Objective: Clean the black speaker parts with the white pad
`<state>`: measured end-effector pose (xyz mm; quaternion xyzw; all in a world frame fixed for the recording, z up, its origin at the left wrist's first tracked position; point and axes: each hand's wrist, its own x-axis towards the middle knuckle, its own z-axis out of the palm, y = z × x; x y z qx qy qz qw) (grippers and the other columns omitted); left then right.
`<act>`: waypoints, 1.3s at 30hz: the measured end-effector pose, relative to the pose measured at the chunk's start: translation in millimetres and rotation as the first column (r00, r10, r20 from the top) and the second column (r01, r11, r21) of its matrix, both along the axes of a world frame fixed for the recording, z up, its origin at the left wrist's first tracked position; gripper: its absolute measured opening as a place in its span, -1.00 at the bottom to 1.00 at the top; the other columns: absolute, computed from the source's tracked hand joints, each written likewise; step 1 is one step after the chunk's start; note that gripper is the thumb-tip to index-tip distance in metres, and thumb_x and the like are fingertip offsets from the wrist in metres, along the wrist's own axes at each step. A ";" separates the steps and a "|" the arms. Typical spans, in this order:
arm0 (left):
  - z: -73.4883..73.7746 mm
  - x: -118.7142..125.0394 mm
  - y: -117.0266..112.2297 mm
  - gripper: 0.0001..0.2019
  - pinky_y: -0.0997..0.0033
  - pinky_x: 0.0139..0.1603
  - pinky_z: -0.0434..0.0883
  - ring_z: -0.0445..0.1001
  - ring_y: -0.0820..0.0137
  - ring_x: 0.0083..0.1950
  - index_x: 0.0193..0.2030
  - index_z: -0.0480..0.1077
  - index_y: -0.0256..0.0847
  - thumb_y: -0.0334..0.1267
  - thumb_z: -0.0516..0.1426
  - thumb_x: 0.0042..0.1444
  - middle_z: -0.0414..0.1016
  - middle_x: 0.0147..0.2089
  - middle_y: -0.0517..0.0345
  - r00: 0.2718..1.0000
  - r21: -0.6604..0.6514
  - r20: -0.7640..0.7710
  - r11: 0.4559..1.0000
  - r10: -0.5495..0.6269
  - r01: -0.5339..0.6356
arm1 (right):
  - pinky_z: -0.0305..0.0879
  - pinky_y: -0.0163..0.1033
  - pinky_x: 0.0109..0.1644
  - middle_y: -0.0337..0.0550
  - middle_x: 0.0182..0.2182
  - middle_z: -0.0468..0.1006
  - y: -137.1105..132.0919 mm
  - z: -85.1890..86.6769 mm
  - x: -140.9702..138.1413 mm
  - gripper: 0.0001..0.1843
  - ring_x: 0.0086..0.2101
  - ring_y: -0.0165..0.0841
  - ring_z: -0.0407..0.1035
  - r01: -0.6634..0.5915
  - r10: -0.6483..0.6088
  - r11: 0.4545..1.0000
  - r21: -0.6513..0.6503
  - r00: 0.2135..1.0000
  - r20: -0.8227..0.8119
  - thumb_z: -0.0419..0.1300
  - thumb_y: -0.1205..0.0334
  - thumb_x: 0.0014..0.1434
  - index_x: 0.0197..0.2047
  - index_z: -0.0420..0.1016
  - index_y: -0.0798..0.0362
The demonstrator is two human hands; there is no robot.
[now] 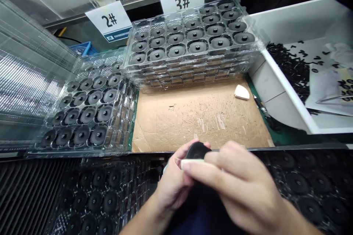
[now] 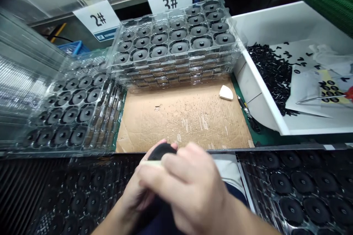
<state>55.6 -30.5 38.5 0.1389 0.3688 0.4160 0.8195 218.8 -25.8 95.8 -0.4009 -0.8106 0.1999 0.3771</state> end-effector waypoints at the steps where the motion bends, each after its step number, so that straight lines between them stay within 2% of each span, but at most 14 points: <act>1: -1.0 -0.7 -0.6 -0.28 0.27 0.19 0.26 0.44 0.22 0.07 -0.04 0.48 -0.07 -0.08 0.43 -0.50 0.55 -0.01 0.10 1.000 0.006 -0.016 1.000 0.011 -0.011 | 0.20 -0.25 -0.38 -0.20 -0.46 0.53 1.7 0.2 -1.0 -0.66 -0.47 -0.40 0.32 0.021 -0.019 0.999 -0.030 0.999 0.042 -0.03 0.46 0.25 -0.07 0.51 0.04; 6: 2.4 -1.9 2.7 -0.37 0.27 0.10 0.35 0.52 0.26 -0.05 -0.11 0.52 -0.04 -0.08 0.43 -0.48 0.58 -0.08 0.15 0.998 0.036 0.027 0.997 0.061 -0.062 | 0.22 -0.24 -0.32 -0.14 -0.32 0.57 3.8 -3.8 -5.1 -0.64 -0.39 -0.38 0.36 -0.008 0.005 0.999 -0.049 0.999 -0.041 0.05 0.47 0.21 0.04 0.45 0.05; 9: 5.6 -2.8 9.1 -0.41 0.49 0.00 0.39 0.50 0.36 -0.02 -0.11 0.51 -0.06 -0.15 0.43 -0.43 0.58 -0.06 0.17 0.992 0.005 -0.005 0.992 0.130 -0.130 | 0.29 -0.28 -0.26 -0.19 -0.28 0.58 11.0 -19.5 -6.1 -0.68 -0.32 -0.40 0.42 -0.002 -0.029 0.984 -0.181 0.985 -0.171 0.03 0.45 0.24 -0.04 0.49 0.00; 13: 4.6 -8.6 13.2 -0.44 0.57 -0.05 0.40 0.52 0.40 -0.04 -0.11 0.50 -0.02 -0.17 0.42 -0.39 0.57 -0.05 0.25 0.980 -0.010 0.040 0.981 0.193 -0.193 | 0.36 -0.28 -0.25 -0.18 -0.23 0.58 21.8 -71.7 3.3 -0.77 -0.25 -0.35 0.45 0.193 -0.267 0.845 -0.498 0.960 -0.082 0.10 0.18 0.25 -0.08 0.53 -0.06; 16: 1.2 -12.6 12.8 -0.46 0.49 0.00 0.40 0.52 0.34 -0.01 -0.09 0.49 -0.03 -0.15 0.40 -0.33 0.56 -0.03 0.22 0.978 -0.002 0.072 0.981 0.194 -0.194 | 0.38 -0.22 -0.24 -0.14 -0.27 0.61 20.8 -115.4 7.7 -0.74 -0.28 -0.30 0.47 0.262 -0.314 0.806 -0.531 0.950 -0.007 0.09 0.15 0.23 -0.11 0.56 -0.01; 18: -0.7 -13.6 12.8 -0.45 0.48 0.00 0.41 0.51 0.34 0.00 -0.08 0.49 -0.04 -0.14 0.40 -0.32 0.55 -0.02 0.20 0.979 -0.006 0.070 0.981 0.193 -0.193 | 0.38 -0.20 -0.25 -0.16 -0.35 0.62 18.5 -128.2 7.9 -0.76 -0.33 -0.30 0.48 0.253 -0.292 0.799 -0.546 0.956 0.016 0.13 0.17 0.19 -0.16 0.58 0.01; 20: -1.4 -13.1 13.5 -0.44 0.47 0.00 0.41 0.51 0.33 0.00 -0.08 0.48 -0.04 -0.14 0.40 -0.34 0.55 -0.01 0.19 0.980 -0.016 0.077 0.983 0.184 -0.184 | 0.39 -0.22 -0.30 -0.14 -0.33 0.62 17.8 -119.9 6.0 -0.75 -0.36 -0.31 0.48 0.274 -0.311 0.786 -0.555 0.950 0.029 0.12 0.18 0.19 -0.15 0.58 0.03; 23: 0.0 -10.3 14.9 -0.43 0.46 0.00 0.41 0.52 0.32 -0.02 -0.09 0.48 -0.03 -0.16 0.41 -0.36 0.55 -0.01 0.20 0.982 -0.024 0.068 0.984 0.177 -0.175 | 0.37 -0.27 -0.37 -0.11 -0.16 0.59 19.7 -75.7 -4.0 -0.72 -0.33 -0.34 0.47 0.370 -0.433 0.786 -0.495 0.901 -0.015 0.10 0.17 0.23 -0.05 0.53 0.00; 25: 1.3 -9.0 15.0 -0.41 0.44 0.01 0.40 0.51 0.32 -0.04 -0.07 0.47 -0.04 -0.15 0.41 -0.36 0.56 -0.04 0.18 0.985 -0.012 0.045 0.986 0.169 -0.169 | 0.37 -0.28 -0.34 -0.15 -0.13 0.58 20.4 -41.9 -17.0 -0.73 -0.30 -0.35 0.46 0.406 -0.467 0.850 -0.336 0.876 -0.123 0.11 0.25 0.23 -0.01 0.49 -0.05; 28: 2.1 -10.9 14.5 -0.45 0.38 0.08 0.37 0.48 0.30 -0.01 -0.04 0.46 -0.07 -0.12 0.38 -0.26 0.56 -0.06 0.13 0.989 0.015 0.024 0.989 0.145 -0.146 | 0.36 -0.24 -0.25 -0.11 -0.30 0.59 19.5 -10.7 -37.4 -0.73 -0.35 -0.35 0.44 0.194 -0.206 0.978 -0.079 0.961 -0.186 0.08 0.40 0.21 -0.04 0.48 0.12; 31: 3.2 -13.7 14.5 -0.47 0.42 0.03 0.39 0.50 0.34 -0.04 -0.07 0.47 -0.02 -0.19 0.40 -0.28 0.55 -0.05 0.22 0.983 0.009 -0.001 0.983 0.186 -0.186 | 0.33 -0.29 -0.32 -0.18 -0.43 0.56 20.8 -3.9 -47.6 -0.77 -0.43 -0.40 0.40 -0.033 0.017 0.988 -0.152 0.994 -0.106 0.05 0.44 0.20 -0.13 0.48 0.15; 33: 5.1 -12.5 15.0 -0.45 0.48 -0.03 0.41 0.51 0.37 -0.08 -0.13 0.49 -0.03 -0.18 0.43 -0.38 0.57 -0.13 0.26 0.984 0.006 -0.017 0.984 0.179 -0.179 | 0.30 -0.29 -0.36 -0.19 -0.43 0.55 24.0 -5.1 -50.5 -0.78 -0.44 -0.41 0.39 -0.022 0.015 0.983 -0.185 0.999 -0.042 0.04 0.43 0.21 -0.15 0.49 0.14; 36: 7.3 -9.3 16.5 -0.56 0.48 -0.02 0.39 0.50 0.36 -0.09 -0.21 0.52 -0.13 -0.10 0.40 -0.31 0.58 -0.26 0.21 0.996 0.020 0.023 0.996 0.091 -0.091 | 0.29 -0.21 -0.31 -0.08 -0.37 0.57 26.1 -7.3 -51.9 -0.75 -0.40 -0.35 0.40 0.120 -0.122 0.992 -0.046 0.991 -0.058 0.02 0.43 0.23 -0.08 0.45 0.23; 39: 4.0 -13.3 17.6 -0.53 0.45 0.03 0.38 0.51 0.38 -0.08 -0.13 0.51 -0.06 -0.13 0.39 -0.28 0.58 -0.15 0.22 0.992 0.044 0.103 0.995 0.079 -0.084 | 0.30 -0.24 -0.22 -0.11 -0.30 0.58 17.8 -7.8 -42.4 -0.74 -0.35 -0.37 0.42 0.028 -0.035 0.997 -0.065 0.993 -0.110 0.03 0.44 0.22 -0.05 0.43 0.16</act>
